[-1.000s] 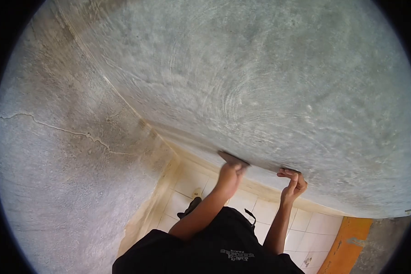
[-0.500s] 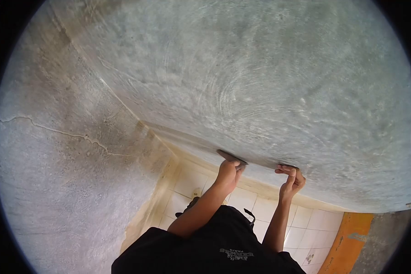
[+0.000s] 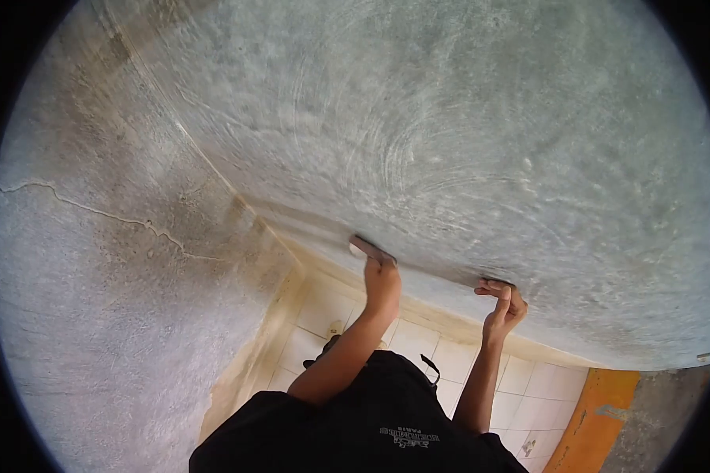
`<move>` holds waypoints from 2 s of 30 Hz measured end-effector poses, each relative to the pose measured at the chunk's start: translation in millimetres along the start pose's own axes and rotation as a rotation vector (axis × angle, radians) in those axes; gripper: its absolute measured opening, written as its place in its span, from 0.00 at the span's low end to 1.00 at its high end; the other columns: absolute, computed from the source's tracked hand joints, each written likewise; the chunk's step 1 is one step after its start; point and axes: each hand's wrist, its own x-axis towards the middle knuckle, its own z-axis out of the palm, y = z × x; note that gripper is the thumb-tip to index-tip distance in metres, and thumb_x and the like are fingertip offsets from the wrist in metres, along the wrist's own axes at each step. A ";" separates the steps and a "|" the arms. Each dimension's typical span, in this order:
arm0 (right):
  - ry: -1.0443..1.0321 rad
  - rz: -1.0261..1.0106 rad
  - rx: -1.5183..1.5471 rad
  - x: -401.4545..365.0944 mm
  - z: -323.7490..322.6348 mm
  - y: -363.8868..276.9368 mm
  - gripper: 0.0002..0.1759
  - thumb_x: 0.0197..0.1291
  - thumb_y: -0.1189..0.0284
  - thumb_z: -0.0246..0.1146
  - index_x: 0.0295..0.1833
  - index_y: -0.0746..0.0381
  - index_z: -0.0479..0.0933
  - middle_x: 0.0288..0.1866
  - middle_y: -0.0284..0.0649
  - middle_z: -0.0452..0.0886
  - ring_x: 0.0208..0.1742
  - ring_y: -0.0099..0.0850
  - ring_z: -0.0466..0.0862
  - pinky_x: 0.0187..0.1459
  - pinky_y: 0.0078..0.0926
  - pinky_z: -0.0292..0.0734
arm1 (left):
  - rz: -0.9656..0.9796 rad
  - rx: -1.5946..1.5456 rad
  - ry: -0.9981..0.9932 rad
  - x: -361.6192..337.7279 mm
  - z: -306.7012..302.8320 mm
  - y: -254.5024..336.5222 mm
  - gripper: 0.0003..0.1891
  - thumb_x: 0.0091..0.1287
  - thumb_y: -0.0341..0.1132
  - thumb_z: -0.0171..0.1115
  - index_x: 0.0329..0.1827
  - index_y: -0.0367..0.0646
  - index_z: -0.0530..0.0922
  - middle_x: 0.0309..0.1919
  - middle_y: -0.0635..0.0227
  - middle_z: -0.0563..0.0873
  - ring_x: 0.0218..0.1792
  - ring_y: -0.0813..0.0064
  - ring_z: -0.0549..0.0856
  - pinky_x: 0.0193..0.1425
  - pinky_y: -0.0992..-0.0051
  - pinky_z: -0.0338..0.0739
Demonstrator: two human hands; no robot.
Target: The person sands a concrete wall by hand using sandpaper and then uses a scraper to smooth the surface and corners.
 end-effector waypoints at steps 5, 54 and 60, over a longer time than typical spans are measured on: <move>-0.017 0.006 0.037 -0.3 -2.2 6.7 0.25 0.70 0.59 0.51 0.34 0.72 0.77 0.29 0.50 0.85 0.25 0.36 0.85 0.31 0.29 0.80 | -0.121 -0.079 -0.173 -38.0 24.8 -7.8 0.14 0.69 0.26 0.40 0.55 0.31 0.67 0.26 0.73 0.68 0.27 0.84 0.65 0.32 0.80 0.63; 0.036 0.033 -0.040 -6.0 1.0 3.7 0.25 0.69 0.60 0.51 0.31 0.71 0.78 0.23 0.49 0.84 0.22 0.33 0.84 0.33 0.27 0.78 | 0.424 0.500 0.172 18.0 -6.7 -8.9 0.31 0.69 0.24 0.38 0.72 0.25 0.38 0.68 0.32 0.58 0.69 0.49 0.62 0.70 0.72 0.57; 0.087 0.047 -0.030 -3.6 6.3 5.3 0.25 0.70 0.60 0.51 0.30 0.70 0.78 0.23 0.48 0.83 0.21 0.33 0.84 0.32 0.27 0.77 | 0.619 0.911 -0.095 -29.5 -4.6 -17.2 0.31 0.69 0.23 0.37 0.73 0.25 0.37 0.72 0.39 0.53 0.74 0.55 0.55 0.74 0.72 0.48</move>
